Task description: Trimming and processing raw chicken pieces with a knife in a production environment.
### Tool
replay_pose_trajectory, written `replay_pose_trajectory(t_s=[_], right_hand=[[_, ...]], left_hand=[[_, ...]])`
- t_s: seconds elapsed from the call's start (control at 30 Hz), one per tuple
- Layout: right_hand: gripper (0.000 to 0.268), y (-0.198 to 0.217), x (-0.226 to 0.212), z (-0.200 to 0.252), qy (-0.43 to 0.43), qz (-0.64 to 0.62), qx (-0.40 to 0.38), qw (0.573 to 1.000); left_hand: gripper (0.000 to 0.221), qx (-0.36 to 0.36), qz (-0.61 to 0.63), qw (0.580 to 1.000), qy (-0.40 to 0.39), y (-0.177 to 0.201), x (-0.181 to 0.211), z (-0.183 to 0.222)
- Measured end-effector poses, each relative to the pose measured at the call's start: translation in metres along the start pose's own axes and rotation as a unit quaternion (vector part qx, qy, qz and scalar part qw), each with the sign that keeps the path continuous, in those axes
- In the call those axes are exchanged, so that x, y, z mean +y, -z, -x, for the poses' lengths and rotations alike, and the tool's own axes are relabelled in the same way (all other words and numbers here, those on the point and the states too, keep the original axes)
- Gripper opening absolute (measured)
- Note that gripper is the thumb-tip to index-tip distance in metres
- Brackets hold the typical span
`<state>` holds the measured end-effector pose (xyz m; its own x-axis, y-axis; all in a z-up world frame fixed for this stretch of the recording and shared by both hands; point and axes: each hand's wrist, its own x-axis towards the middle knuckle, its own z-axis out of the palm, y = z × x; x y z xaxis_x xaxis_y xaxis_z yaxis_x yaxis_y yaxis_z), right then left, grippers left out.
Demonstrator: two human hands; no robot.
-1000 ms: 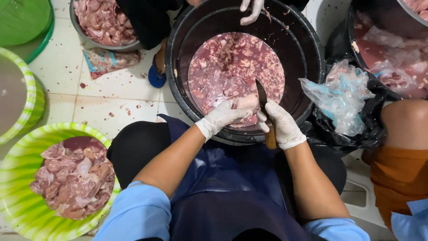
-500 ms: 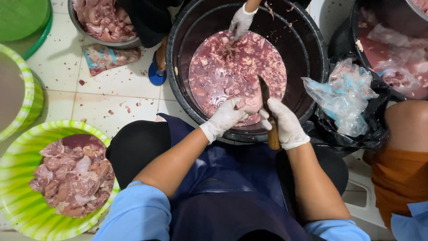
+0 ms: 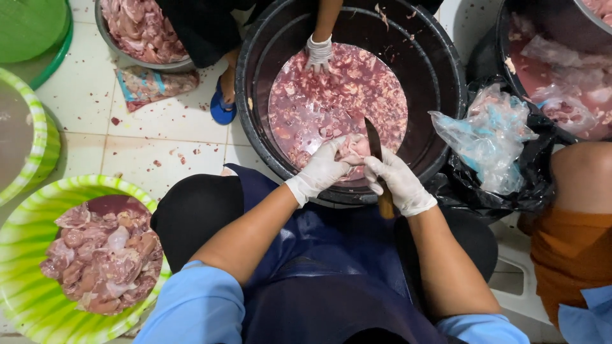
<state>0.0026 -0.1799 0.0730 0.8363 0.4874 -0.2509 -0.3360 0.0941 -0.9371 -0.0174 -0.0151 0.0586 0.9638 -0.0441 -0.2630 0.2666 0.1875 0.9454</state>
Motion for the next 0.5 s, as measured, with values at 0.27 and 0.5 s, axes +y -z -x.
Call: replay_pose_trajectory(t_s=[0.27,0.5], right_hand=[[0.018,0.007,0.010,-0.006,0.034,-0.003,0.076,0.997],[0.018,-0.024,-0.025,0.004,0.047,-0.001,0.088,0.995]], left_hand=[[0.073,-0.038,-0.161,0.985,0.044,-0.015,-0.015,-0.007],[0.036,-0.054,0.017,0.998,0.039,0.006,-0.029,-0.017]])
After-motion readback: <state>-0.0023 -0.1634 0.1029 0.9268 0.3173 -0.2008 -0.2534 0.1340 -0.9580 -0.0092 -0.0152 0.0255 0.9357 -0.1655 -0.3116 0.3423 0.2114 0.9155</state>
